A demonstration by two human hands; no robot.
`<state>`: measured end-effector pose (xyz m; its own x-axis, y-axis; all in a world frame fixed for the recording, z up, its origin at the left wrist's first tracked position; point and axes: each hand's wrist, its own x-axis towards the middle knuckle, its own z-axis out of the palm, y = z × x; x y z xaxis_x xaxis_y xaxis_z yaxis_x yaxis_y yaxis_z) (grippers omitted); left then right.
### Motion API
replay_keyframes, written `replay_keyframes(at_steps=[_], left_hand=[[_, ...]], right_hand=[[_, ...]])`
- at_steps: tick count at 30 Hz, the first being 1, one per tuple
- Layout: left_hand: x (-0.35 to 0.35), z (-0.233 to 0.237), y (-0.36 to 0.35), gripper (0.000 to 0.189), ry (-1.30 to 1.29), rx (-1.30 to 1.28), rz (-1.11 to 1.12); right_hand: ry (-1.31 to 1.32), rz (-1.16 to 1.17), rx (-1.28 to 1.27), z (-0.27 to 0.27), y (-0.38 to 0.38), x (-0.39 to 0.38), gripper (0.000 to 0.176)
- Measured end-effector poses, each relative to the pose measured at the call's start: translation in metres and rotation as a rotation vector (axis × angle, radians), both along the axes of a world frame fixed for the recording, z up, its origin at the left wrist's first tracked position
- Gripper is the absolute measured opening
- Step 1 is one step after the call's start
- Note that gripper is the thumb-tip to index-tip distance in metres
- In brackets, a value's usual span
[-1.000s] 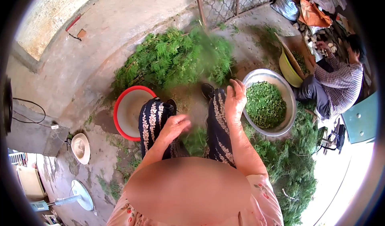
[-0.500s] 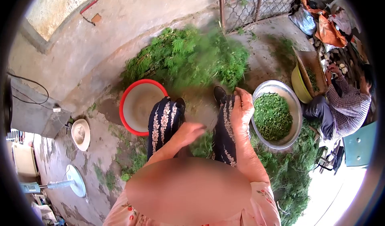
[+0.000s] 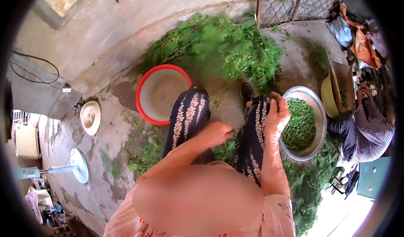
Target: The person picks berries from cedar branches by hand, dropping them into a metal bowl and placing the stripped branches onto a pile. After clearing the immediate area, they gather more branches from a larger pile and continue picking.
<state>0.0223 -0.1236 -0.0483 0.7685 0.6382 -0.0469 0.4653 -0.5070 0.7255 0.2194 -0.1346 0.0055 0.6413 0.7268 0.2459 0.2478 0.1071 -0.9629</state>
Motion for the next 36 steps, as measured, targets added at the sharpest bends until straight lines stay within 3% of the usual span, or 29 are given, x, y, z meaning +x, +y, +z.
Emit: replay_keyframes(at_steps=[6,11,27,30,32,34,36], left_hand=[[-0.003,0.002,0.002,0.021,0.042,0.007,-0.012],[-0.006,0.011,-0.001,0.022,0.1,-0.005,-0.052],[-0.04,0.023,-0.002,0.024,0.145,-0.09,0.074],[-0.059,0.009,0.004,0.025,-0.002,0.002,0.148],[-0.069,0.017,0.007,0.027,0.019,-0.003,0.174],[-0.077,0.045,0.006,0.024,-0.214,0.056,0.287],[-0.081,0.082,0.008,0.02,-0.521,-0.405,0.475]], right_hand=[[0.014,-0.006,0.01,-0.004,0.001,0.001,0.02],[-0.349,0.029,-0.12,0.004,-0.005,0.009,0.016],[-0.319,0.053,-0.071,-0.011,-0.007,0.029,0.02],[-0.366,0.042,-0.083,-0.009,-0.006,0.028,0.019],[-0.469,0.003,-0.108,-0.009,-0.004,0.03,0.018],[-0.462,0.0,-0.121,-0.008,-0.003,0.031,0.016],[-0.487,0.006,-0.091,-0.004,-0.004,0.027,0.016]])
